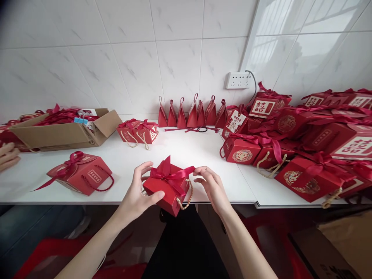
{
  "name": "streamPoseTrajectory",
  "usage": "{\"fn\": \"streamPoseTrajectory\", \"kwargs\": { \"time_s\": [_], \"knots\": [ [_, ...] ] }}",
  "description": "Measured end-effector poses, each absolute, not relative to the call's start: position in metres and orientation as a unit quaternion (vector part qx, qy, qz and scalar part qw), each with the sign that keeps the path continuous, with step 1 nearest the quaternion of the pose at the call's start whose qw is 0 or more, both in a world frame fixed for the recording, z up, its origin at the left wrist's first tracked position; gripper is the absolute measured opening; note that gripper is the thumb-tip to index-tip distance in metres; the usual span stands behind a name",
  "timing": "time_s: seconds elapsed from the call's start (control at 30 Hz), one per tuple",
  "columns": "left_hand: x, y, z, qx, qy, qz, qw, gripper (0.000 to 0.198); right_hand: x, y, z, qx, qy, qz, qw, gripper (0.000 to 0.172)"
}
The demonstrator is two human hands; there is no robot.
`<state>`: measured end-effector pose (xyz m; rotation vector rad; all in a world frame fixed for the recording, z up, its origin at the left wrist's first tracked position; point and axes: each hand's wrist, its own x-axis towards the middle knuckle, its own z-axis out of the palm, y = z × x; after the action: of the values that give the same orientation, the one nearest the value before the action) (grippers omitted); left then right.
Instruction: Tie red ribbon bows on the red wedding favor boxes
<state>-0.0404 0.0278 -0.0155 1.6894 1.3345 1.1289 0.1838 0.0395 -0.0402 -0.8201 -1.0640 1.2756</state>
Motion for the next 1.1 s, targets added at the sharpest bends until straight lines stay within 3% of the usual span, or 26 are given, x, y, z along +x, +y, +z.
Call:
{"fn": "streamPoseTrajectory", "kwargs": {
  "time_s": [0.13,0.23,0.37,0.5,0.57,0.7,0.8,1.1],
  "knots": [
    [-0.054,0.048,-0.015,0.663,0.521,0.407,0.352,0.081,0.179,0.024,-0.04,-0.367,-0.499,0.543,0.566,0.023],
    [-0.07,0.07,-0.012,0.605,0.574,0.483,0.266,0.077,0.179,0.008,-0.034,-0.401,-0.545,0.524,0.518,0.03],
    [-0.081,0.079,-0.006,0.577,0.576,0.521,0.253,0.046,0.183,0.003,-0.027,-0.476,-0.571,0.421,0.521,0.042],
    [-0.072,0.068,0.004,0.687,0.528,0.444,0.229,0.025,0.181,0.021,-0.029,-0.5,-0.581,0.337,0.546,0.028],
    [-0.064,0.063,0.007,0.741,0.5,0.406,0.188,0.023,0.176,0.03,-0.033,-0.476,-0.623,0.319,0.532,0.024],
    [-0.055,0.059,0.009,0.804,0.469,0.345,0.122,0.027,0.167,0.038,-0.041,-0.424,-0.706,0.327,0.464,0.052],
    [-0.052,0.059,0.009,0.825,0.455,0.321,0.095,0.029,0.161,0.038,-0.042,-0.411,-0.717,0.346,0.444,0.058],
    [-0.044,0.04,0.012,0.857,0.46,0.231,0.019,0.04,0.165,0.042,-0.036,-0.403,-0.71,0.373,0.44,0.033]
  ]
}}
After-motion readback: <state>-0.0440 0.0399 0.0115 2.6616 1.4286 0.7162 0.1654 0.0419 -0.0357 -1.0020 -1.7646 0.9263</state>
